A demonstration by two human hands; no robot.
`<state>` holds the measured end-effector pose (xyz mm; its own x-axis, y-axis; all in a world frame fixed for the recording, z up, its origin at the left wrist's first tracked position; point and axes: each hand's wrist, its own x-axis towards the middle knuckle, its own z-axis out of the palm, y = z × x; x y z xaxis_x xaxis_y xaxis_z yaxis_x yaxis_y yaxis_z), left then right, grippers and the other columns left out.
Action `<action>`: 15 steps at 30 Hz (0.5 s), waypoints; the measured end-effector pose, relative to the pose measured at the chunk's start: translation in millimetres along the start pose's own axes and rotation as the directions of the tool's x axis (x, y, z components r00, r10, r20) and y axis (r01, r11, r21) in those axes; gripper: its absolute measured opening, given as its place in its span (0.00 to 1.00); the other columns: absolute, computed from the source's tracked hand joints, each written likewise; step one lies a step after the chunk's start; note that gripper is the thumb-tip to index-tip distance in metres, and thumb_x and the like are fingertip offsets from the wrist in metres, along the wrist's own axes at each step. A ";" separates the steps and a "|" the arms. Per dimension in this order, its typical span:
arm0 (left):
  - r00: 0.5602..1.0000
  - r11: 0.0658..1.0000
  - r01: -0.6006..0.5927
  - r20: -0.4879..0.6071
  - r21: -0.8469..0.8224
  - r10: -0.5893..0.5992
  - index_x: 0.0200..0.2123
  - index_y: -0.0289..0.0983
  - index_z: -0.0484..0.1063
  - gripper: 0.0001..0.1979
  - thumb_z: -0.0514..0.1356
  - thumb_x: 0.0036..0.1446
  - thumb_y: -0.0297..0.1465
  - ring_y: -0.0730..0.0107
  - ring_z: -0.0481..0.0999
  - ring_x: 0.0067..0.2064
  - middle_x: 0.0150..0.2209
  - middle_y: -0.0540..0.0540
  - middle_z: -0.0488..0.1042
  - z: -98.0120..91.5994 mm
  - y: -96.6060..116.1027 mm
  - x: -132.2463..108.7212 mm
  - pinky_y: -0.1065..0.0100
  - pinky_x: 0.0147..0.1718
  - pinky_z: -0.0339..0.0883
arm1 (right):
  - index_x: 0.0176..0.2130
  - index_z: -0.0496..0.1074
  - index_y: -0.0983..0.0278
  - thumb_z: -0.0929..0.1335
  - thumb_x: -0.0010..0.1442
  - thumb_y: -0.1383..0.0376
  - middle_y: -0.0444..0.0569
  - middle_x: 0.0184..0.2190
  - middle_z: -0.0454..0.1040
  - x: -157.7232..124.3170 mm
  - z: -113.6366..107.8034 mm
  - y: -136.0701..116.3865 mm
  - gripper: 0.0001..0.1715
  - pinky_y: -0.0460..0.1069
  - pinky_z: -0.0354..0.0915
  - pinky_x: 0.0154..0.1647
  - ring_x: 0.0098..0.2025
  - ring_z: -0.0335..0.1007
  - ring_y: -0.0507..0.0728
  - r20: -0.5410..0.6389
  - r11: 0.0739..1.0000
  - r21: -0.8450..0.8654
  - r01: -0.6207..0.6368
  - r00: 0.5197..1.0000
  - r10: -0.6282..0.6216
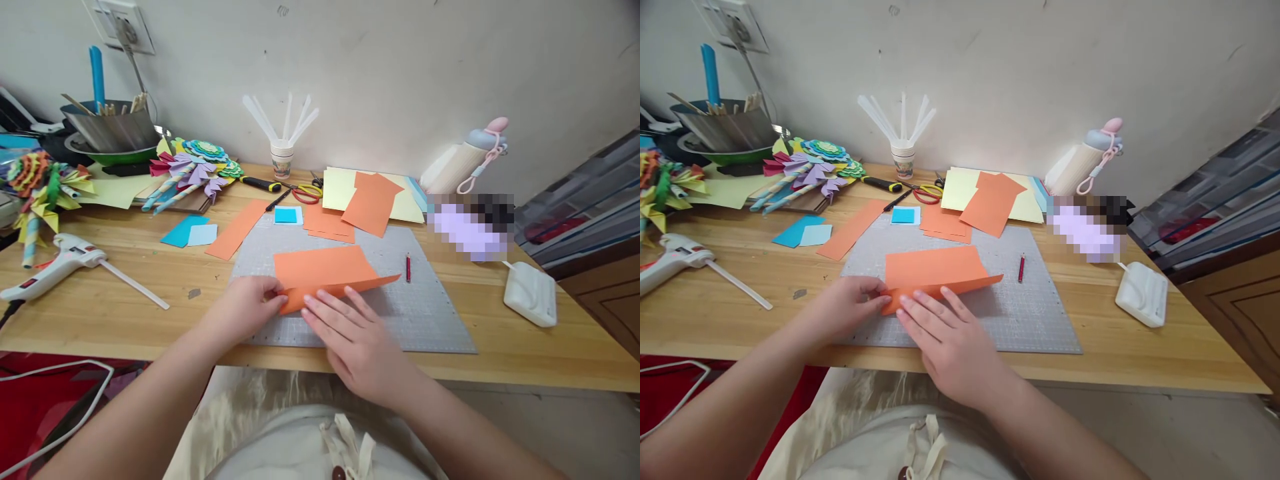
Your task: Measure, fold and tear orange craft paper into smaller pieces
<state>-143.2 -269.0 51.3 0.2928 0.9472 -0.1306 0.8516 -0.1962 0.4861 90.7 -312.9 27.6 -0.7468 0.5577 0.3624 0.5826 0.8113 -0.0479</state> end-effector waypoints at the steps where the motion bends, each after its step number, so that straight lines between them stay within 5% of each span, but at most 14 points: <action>1: 1.000 1.000 0.007 0.030 0.003 -0.007 0.29 0.41 0.74 0.12 0.54 0.57 0.38 0.67 0.75 0.31 0.30 0.51 0.78 -3.2 -2.5 6.5 0.68 0.29 0.62 | 0.67 0.51 0.63 0.57 0.64 0.71 0.46 0.66 0.54 6.9 4.8 -3.7 0.33 0.61 0.40 0.70 0.69 0.46 0.55 0.042 1.000 0.007 -0.002 0.999 0.002; 9: 0.972 0.998 -0.054 0.229 0.023 0.048 0.31 0.42 0.76 0.10 0.59 0.49 0.39 0.66 0.74 0.34 0.33 0.50 0.78 -26.5 -22.3 57.9 0.69 0.30 0.62 | 0.67 0.51 0.59 0.56 0.69 0.55 0.47 0.68 0.50 33.9 32.6 0.3 0.30 0.69 0.43 0.67 0.69 0.46 0.61 0.221 0.991 0.002 -0.137 0.966 0.133; 15: 0.964 0.980 -0.182 0.182 -0.086 0.195 0.38 0.41 0.73 0.11 0.57 0.52 0.37 0.69 0.73 0.37 0.37 0.50 0.76 -17.9 -37.2 74.3 0.70 0.34 0.65 | 0.67 0.52 0.58 0.53 0.69 0.52 0.46 0.69 0.46 41.9 28.7 1.3 0.31 0.71 0.40 0.66 0.70 0.42 0.62 0.316 0.983 -0.002 -0.186 0.932 0.177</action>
<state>-160.9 -186.8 39.1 0.5273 0.8287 -0.1879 0.7434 -0.3429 0.5742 51.0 -283.4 16.1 -0.6946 0.7185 0.0351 0.7116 0.6935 -0.1127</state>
